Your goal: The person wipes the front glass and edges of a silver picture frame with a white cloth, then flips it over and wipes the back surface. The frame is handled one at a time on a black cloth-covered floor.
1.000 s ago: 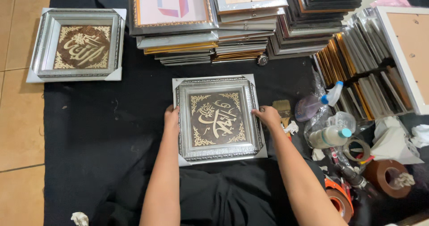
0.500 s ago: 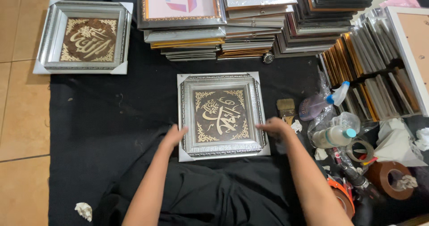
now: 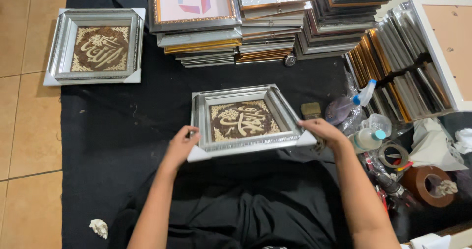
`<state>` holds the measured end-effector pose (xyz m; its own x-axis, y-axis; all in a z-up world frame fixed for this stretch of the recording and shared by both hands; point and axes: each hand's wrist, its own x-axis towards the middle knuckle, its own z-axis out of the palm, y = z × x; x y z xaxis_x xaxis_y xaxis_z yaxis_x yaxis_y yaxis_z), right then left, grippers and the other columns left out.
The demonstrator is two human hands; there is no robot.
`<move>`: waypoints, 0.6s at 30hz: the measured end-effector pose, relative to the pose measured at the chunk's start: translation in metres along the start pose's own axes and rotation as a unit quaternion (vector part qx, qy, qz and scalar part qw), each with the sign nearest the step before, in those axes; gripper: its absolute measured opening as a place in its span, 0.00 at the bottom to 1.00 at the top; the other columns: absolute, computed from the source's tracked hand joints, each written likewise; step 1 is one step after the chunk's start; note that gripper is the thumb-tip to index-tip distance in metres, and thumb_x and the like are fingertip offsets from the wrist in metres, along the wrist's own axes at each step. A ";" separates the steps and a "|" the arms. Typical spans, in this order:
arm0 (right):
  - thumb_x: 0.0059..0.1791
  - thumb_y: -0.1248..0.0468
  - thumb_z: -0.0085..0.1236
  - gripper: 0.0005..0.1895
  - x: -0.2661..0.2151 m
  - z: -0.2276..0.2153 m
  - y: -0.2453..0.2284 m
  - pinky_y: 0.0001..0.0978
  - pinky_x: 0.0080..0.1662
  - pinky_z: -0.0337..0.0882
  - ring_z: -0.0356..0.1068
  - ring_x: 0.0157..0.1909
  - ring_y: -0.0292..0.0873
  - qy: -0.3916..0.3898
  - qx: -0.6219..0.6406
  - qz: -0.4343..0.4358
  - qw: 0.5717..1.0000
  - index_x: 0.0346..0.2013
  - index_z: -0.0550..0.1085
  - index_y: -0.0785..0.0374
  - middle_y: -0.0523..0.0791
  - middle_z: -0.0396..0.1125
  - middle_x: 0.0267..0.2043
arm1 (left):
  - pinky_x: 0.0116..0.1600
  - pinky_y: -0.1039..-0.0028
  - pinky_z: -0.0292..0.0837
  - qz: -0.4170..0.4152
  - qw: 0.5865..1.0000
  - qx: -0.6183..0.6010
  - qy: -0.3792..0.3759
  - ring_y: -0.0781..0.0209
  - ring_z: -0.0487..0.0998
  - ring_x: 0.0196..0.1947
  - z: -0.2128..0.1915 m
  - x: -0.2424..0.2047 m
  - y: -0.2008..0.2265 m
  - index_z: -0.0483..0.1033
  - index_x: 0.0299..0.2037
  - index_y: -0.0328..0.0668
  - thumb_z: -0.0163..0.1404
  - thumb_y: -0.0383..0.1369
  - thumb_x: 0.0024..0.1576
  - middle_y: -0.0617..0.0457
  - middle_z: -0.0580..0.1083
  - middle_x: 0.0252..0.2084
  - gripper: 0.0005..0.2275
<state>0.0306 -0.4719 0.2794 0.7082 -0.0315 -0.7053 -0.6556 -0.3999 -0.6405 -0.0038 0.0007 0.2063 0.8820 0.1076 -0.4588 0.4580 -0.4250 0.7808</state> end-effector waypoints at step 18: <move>0.50 0.37 0.54 0.37 0.043 0.019 -0.017 0.29 0.61 0.68 0.63 0.64 0.34 0.092 0.264 -0.440 0.853 0.67 0.68 0.53 0.41 0.58 0.73 | 0.11 0.81 0.69 0.036 0.862 -0.377 0.337 0.62 0.69 0.08 0.013 0.003 0.130 0.85 0.33 0.40 0.33 0.48 0.66 0.41 0.73 0.16 0.27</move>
<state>0.0668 -0.4489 0.2541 0.9843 -0.0951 0.1487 0.1600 0.1248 -0.9792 0.0572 -0.0663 0.3007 0.6588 0.7114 -0.2448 0.1158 0.2257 0.9673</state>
